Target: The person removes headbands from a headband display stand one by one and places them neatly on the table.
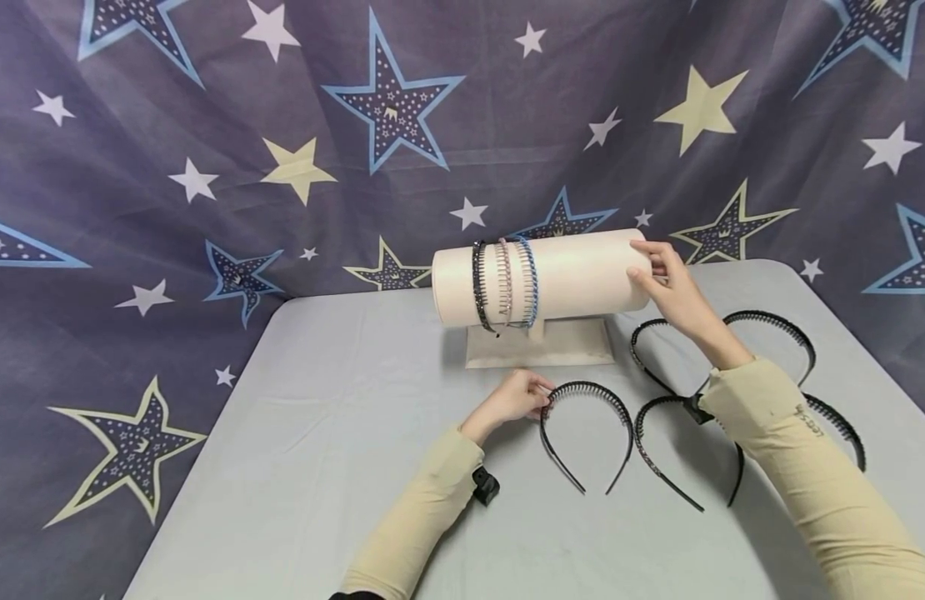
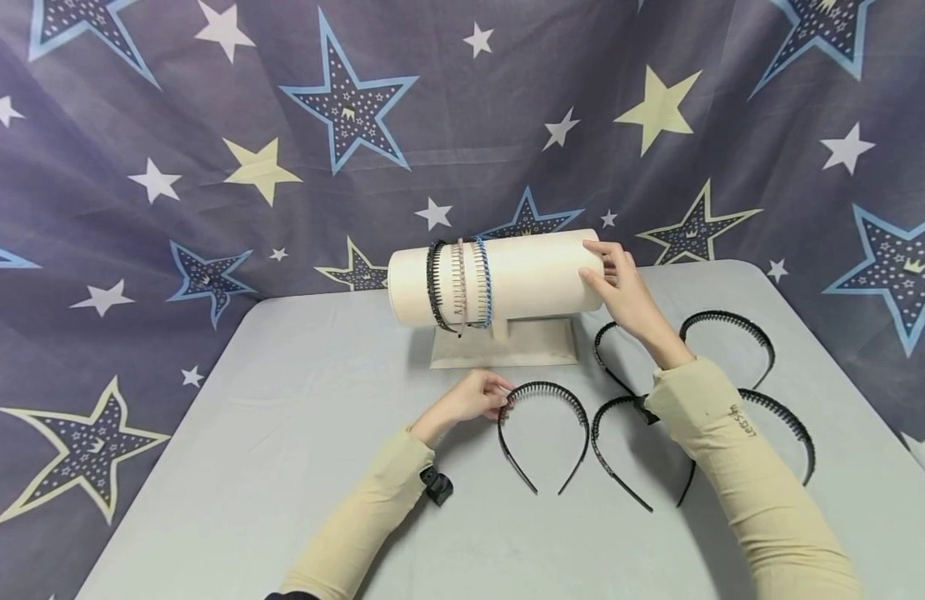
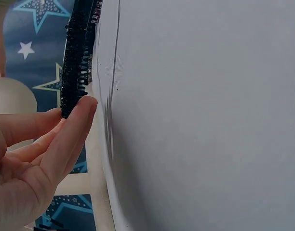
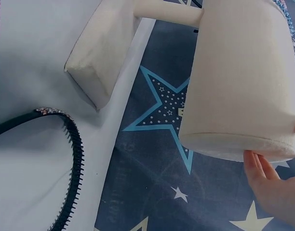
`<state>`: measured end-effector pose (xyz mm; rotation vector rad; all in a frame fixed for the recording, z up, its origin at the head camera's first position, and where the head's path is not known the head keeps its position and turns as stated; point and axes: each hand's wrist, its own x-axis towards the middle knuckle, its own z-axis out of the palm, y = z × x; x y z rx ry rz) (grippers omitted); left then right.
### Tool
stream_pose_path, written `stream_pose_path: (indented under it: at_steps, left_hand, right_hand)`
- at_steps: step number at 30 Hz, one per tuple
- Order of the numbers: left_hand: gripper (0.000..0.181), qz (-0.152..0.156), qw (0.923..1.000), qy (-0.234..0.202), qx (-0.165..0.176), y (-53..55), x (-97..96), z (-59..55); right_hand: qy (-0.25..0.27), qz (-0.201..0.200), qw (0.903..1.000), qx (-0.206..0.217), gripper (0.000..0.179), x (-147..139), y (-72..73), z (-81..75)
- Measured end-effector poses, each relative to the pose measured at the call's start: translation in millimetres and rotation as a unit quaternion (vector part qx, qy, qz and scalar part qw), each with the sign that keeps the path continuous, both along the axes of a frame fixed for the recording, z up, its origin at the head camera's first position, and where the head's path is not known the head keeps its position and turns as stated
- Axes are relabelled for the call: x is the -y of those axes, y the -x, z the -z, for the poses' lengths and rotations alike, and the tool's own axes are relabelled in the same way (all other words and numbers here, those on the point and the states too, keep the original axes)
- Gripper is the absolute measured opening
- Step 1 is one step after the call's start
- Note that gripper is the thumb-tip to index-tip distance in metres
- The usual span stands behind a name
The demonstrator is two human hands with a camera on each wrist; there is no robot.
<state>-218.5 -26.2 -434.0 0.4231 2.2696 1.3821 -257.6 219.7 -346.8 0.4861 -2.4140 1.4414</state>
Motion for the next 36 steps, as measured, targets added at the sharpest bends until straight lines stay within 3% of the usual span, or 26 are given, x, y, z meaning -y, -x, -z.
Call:
stream_pose_path:
  at_steps: [7, 12, 18, 22, 29, 32, 36]
  left_hand:
    - [0.023, 0.008, 0.9998, 0.020, -0.006, 0.1, 0.0, 0.6]
    - [0.025, 0.010, 0.9984, 0.040, -0.039, -0.7, 5.4, -2.8]
    - [0.028, -0.011, 0.9968, 0.015, -0.077, -2.3, 14.1, -10.9]
    - [0.027, -0.038, 0.9905, 0.014, -0.131, -3.6, 19.4, -17.4]
    - [0.021, -0.114, 0.9628, -0.006, -0.245, -5.4, 26.5, -30.5]
    - [0.019, -0.150, 0.9465, -0.032, -0.284, -7.8, 28.8, -37.0]
    - [0.018, -0.200, 0.9192, -0.056, -0.335, -10.4, 30.4, -44.6]
  right_hand:
    - [0.003, -0.007, 1.0000, -0.002, 0.041, 3.7, -5.7, -6.5]
    - [0.008, -0.008, 0.9999, -0.002, 0.039, 11.2, -15.5, -18.4]
    - [0.001, -0.006, 1.0000, -0.005, 0.041, 4.4, -5.7, -7.2]
    - [-0.002, -0.002, 1.0000, -0.004, 0.042, 1.3, -1.2, -1.2]
    - [0.000, -0.007, 1.0000, -0.006, 0.042, 0.6, -1.3, -1.4]
    - [0.002, -0.006, 1.0000, -0.006, 0.042, 0.6, -0.7, -0.3]
    - [0.003, -0.005, 1.0000, -0.007, 0.042, 0.0, 0.2, 0.5]
